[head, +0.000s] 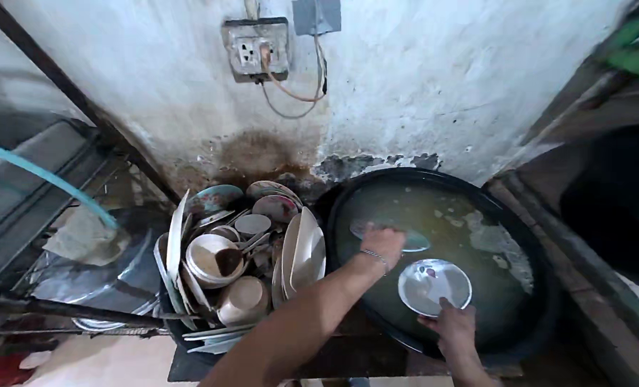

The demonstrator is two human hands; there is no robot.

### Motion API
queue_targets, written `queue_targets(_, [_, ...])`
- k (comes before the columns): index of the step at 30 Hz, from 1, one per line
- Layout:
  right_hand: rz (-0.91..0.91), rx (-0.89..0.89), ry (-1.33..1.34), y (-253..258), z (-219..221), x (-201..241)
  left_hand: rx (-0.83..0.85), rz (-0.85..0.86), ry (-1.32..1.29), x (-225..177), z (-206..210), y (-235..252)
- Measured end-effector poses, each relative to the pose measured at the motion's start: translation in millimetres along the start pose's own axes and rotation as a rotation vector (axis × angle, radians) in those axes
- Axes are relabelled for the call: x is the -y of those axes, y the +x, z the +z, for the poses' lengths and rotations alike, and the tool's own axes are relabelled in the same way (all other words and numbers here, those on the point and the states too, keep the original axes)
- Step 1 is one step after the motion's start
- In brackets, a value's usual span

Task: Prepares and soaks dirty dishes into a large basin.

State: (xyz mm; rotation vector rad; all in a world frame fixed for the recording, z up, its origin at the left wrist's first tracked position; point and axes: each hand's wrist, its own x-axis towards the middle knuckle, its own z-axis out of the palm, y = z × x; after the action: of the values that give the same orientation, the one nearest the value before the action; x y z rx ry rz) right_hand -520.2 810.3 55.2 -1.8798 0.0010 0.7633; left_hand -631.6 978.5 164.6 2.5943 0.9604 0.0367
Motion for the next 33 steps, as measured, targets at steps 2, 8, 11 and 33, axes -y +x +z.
queue_targets(2, [0.017, 0.082, 0.084, -1, -2, -2, -0.168, -0.081, 0.067, 21, -27, -33])
queue_targets(8, [-0.008, 0.267, 0.172, -33, 13, 37, -0.164, -0.713, -0.547, 121, -77, -134])
queue_targets(11, [-0.086, 0.408, 0.114, -65, 35, 84, -0.306, -0.615, -0.938, 135, -51, -151])
queue_targets(33, [-1.189, 0.313, -0.774, -277, 196, 285, -0.353, -0.589, -0.590, 190, -194, -146])
